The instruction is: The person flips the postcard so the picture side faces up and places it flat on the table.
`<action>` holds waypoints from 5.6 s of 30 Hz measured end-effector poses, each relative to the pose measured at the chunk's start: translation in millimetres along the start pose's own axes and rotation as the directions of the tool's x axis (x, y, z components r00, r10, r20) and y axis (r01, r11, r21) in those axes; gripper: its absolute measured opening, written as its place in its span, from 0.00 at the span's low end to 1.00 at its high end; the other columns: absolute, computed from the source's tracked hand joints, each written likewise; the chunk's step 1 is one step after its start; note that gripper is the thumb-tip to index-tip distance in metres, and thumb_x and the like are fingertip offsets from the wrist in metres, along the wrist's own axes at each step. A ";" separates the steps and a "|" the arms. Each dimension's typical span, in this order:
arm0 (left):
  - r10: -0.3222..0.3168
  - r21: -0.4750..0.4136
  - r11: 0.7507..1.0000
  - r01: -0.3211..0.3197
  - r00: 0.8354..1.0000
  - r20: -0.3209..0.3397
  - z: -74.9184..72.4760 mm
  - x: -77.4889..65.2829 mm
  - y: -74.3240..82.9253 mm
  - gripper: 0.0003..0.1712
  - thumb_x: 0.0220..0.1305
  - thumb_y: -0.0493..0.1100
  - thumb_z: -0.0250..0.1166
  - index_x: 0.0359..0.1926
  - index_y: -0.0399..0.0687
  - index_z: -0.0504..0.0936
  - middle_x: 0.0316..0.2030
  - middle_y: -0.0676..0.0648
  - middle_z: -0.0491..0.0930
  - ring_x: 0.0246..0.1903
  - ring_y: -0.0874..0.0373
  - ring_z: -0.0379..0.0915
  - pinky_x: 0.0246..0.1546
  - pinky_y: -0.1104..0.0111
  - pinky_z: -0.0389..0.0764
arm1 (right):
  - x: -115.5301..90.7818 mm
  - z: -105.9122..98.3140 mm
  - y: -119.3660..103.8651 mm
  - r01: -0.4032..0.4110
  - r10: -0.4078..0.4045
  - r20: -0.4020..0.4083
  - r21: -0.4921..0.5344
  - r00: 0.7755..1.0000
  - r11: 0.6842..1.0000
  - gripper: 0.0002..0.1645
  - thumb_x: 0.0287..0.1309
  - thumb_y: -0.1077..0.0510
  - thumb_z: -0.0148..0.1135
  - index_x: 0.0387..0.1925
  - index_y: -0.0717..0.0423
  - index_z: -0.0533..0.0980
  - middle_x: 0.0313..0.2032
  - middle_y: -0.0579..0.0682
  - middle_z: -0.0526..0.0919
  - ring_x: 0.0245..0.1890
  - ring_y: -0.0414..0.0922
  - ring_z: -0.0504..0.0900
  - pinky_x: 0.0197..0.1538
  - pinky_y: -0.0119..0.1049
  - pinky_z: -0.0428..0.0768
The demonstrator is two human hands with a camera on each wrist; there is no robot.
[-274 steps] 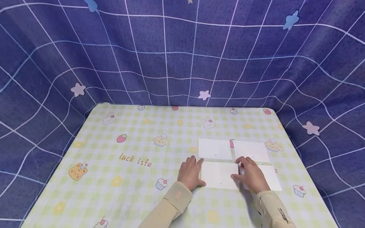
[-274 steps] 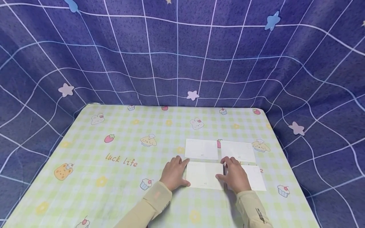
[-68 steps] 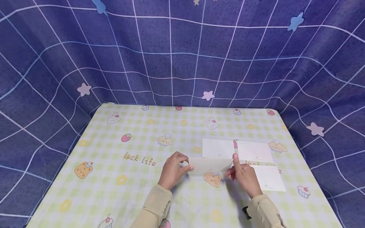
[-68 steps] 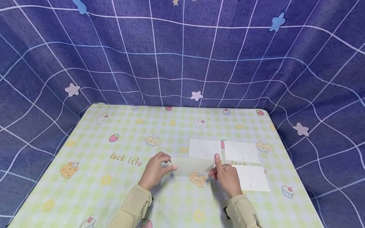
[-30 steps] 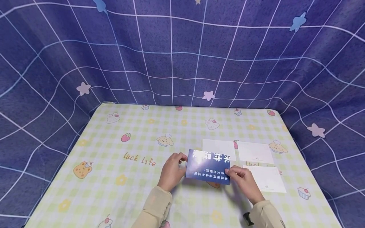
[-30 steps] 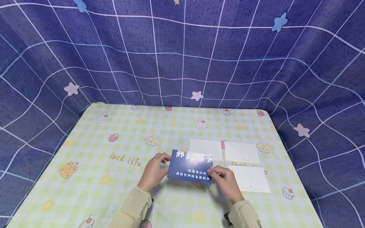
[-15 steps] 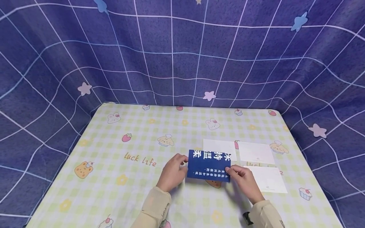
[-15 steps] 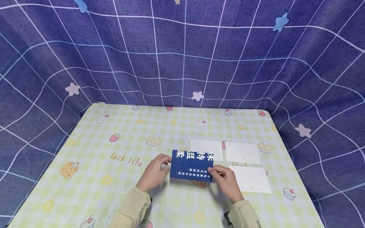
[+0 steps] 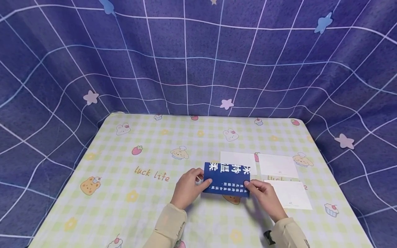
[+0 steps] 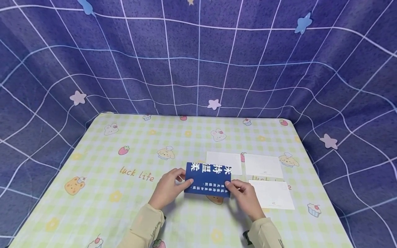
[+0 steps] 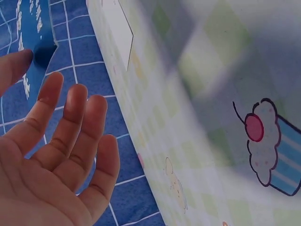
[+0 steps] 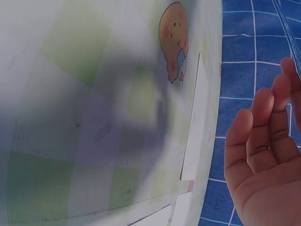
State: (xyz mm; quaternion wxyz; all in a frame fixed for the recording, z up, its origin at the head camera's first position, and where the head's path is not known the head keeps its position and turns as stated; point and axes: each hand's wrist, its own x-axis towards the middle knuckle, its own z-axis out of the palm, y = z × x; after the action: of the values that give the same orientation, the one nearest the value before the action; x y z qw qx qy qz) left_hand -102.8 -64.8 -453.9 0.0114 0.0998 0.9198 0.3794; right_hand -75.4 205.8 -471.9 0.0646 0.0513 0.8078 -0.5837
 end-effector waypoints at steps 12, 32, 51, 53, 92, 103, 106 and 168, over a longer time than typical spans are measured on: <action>-0.011 -0.020 1.000 0.010 0.999 -0.046 2.0 -0.4 -3.3 0.12 0.62 0.50 0.73 0.31 0.50 0.79 0.32 0.51 0.78 0.34 0.56 0.75 0.36 0.65 0.74 | -0.3 2.9 -0.3 -0.015 0.015 -0.001 -0.024 1.000 1.000 0.15 0.70 0.52 0.63 0.42 0.59 0.86 0.37 0.49 0.87 0.38 0.40 0.78 0.45 0.33 0.73; -0.019 0.022 1.000 0.020 0.997 -0.078 -13.6 -3.3 -9.5 0.14 0.60 0.50 0.75 0.30 0.50 0.79 0.33 0.48 0.77 0.31 0.58 0.69 0.34 0.65 0.71 | 0.4 14.6 -14.2 0.213 -0.218 0.001 -0.223 0.976 0.951 0.11 0.67 0.54 0.66 0.27 0.48 0.86 0.30 0.39 0.83 0.34 0.38 0.78 0.45 0.34 0.78; -0.081 0.055 0.995 0.086 0.994 -0.076 -30.1 -9.9 -21.2 0.14 0.60 0.50 0.75 0.32 0.49 0.80 0.35 0.48 0.77 0.31 0.57 0.68 0.34 0.63 0.71 | 7.3 31.1 -22.2 0.288 -0.277 0.079 -0.292 0.958 0.912 0.16 0.66 0.53 0.67 0.20 0.44 0.83 0.26 0.37 0.82 0.31 0.36 0.78 0.39 0.33 0.79; -0.096 0.057 0.993 0.100 0.993 -0.073 -31.7 -11.1 -22.8 0.14 0.60 0.51 0.75 0.33 0.49 0.81 0.35 0.49 0.77 0.31 0.57 0.68 0.35 0.62 0.71 | 8.2 33.6 -23.4 0.288 -0.274 0.087 -0.296 0.958 0.911 0.16 0.66 0.53 0.67 0.20 0.44 0.83 0.26 0.37 0.81 0.31 0.36 0.78 0.38 0.32 0.78; -0.212 0.137 0.964 0.226 0.971 -0.110 -67.4 -31.6 -67.3 0.15 0.59 0.51 0.75 0.33 0.47 0.81 0.37 0.45 0.79 0.37 0.51 0.76 0.43 0.54 0.77 | 15.9 93.9 -38.4 0.348 -0.274 0.248 -0.340 0.929 0.874 0.24 0.69 0.48 0.63 0.17 0.51 0.80 0.21 0.37 0.73 0.22 0.36 0.69 0.29 0.32 0.68; -0.236 0.155 0.956 0.249 0.967 -0.100 -75.2 -37.0 -76.8 0.15 0.60 0.52 0.74 0.35 0.46 0.83 0.37 0.46 0.78 0.35 0.53 0.73 0.41 0.54 0.77 | 16.4 106.0 -42.2 0.365 -0.278 0.275 -0.350 0.920 0.863 0.24 0.70 0.49 0.62 0.16 0.51 0.79 0.21 0.36 0.74 0.22 0.36 0.70 0.30 0.32 0.69; -0.234 0.160 0.955 0.248 0.967 -0.101 -76.4 -37.5 -78.3 0.15 0.60 0.52 0.74 0.35 0.45 0.83 0.37 0.46 0.78 0.35 0.52 0.73 0.42 0.53 0.77 | 17.5 108.7 -43.0 0.369 -0.282 0.274 -0.357 0.920 0.858 0.25 0.70 0.49 0.61 0.15 0.53 0.78 0.21 0.36 0.73 0.21 0.35 0.69 0.29 0.32 0.68; -0.237 0.432 0.857 0.282 0.959 -0.156 -81.7 -43.2 -107.3 0.20 0.58 0.51 0.76 0.33 0.38 0.82 0.30 0.43 0.75 0.31 0.46 0.76 0.36 0.47 0.77 | 22.9 170.2 -43.6 0.211 -0.161 0.137 -0.591 0.977 0.778 0.13 0.57 0.47 0.74 0.23 0.48 0.87 0.25 0.42 0.76 0.28 0.42 0.75 0.33 0.39 0.72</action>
State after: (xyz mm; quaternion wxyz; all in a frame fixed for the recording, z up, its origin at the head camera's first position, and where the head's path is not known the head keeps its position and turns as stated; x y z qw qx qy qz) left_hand -87.2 -204.2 -473.3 -0.0058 -0.0439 0.9868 0.1556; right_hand -97.4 30.7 -487.7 0.0515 -0.0749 0.9492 -0.3014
